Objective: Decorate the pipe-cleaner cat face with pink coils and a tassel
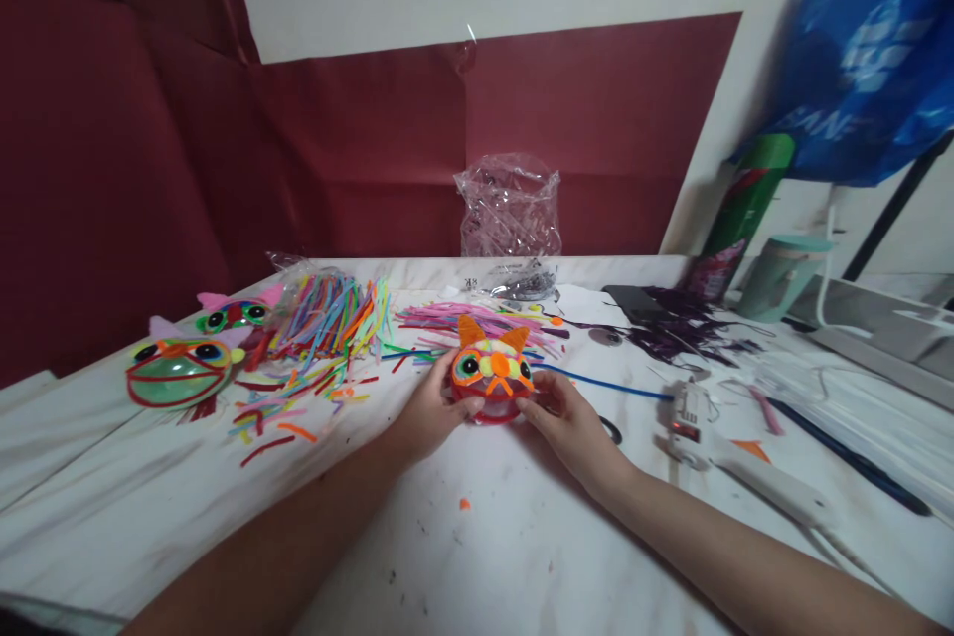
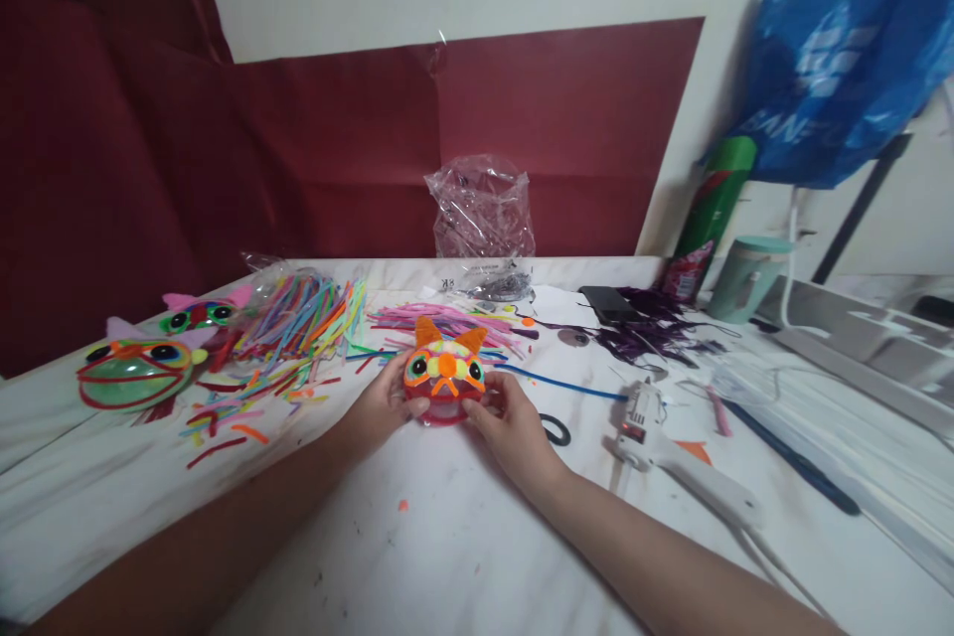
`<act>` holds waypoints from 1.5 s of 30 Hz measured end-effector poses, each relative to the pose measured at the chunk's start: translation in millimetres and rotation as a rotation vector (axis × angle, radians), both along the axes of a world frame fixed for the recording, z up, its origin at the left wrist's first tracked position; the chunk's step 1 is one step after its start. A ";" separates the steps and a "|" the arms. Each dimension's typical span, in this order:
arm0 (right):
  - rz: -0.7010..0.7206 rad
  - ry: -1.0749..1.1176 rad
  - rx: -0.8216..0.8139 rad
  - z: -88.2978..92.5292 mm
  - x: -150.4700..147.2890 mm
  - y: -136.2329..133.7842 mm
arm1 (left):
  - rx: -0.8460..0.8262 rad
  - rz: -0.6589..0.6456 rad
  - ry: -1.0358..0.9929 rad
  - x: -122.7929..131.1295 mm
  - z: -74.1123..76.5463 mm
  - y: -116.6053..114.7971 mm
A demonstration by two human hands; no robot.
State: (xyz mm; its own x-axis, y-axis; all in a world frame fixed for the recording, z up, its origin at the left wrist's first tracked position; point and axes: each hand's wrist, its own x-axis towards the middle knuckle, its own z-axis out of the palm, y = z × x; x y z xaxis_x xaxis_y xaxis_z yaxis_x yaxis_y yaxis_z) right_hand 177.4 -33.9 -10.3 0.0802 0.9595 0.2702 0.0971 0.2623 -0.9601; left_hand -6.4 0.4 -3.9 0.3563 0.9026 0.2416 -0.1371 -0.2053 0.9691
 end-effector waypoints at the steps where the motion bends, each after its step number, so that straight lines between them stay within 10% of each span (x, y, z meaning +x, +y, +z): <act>1: -0.006 -0.004 0.000 0.1 0.3 0.3 | 0.006 0.009 0.001 0.1 0.4 0.4; 45: 0.009 -0.022 0.026 -5.5 -2.4 1.0 | 0.001 0.058 -0.047 2.0 -4.6 1.5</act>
